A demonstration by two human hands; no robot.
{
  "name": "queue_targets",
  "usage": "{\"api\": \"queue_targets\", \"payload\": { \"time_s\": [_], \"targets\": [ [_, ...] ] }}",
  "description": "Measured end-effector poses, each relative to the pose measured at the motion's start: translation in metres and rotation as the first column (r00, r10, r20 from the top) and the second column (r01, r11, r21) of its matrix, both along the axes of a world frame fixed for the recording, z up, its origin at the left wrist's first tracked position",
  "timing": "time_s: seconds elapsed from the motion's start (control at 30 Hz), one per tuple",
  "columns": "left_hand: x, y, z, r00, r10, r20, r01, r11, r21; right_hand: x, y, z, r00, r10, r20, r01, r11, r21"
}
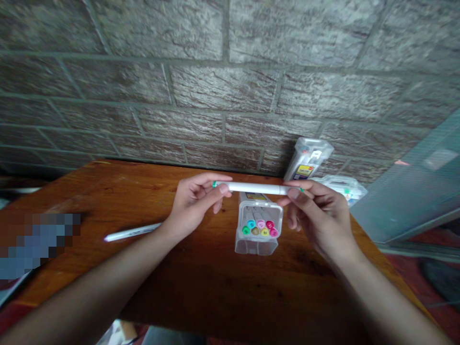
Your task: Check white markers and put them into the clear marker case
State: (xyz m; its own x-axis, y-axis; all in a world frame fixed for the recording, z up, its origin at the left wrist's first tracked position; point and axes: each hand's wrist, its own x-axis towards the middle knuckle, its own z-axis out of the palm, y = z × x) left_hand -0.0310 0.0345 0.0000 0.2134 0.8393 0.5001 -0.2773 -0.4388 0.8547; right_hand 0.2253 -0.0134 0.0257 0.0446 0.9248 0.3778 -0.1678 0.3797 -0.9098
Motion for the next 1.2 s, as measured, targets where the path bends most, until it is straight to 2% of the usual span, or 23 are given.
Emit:
{"api": "queue_targets", "payload": {
  "time_s": [0.4, 0.7, 1.2],
  "targets": [
    [0.004, -0.003, 0.012, 0.982, -0.058, 0.177, 0.077, 0.991, -0.106, 0.001, 0.001, 0.001, 0.999, -0.006, -0.047, 0.005, 1.0, -0.022],
    [0.003, -0.003, 0.014, 0.976, -0.076, 0.205, 0.106, 0.985, -0.138, 0.0, 0.0, 0.006, 0.993, 0.012, -0.115, -0.019, 0.998, -0.06],
    [0.003, -0.004, 0.014, 0.978, -0.052, 0.203, 0.085, 0.984, -0.159, 0.0, -0.001, 0.007, 0.991, 0.017, -0.129, -0.026, 0.997, -0.07]
  ]
}}
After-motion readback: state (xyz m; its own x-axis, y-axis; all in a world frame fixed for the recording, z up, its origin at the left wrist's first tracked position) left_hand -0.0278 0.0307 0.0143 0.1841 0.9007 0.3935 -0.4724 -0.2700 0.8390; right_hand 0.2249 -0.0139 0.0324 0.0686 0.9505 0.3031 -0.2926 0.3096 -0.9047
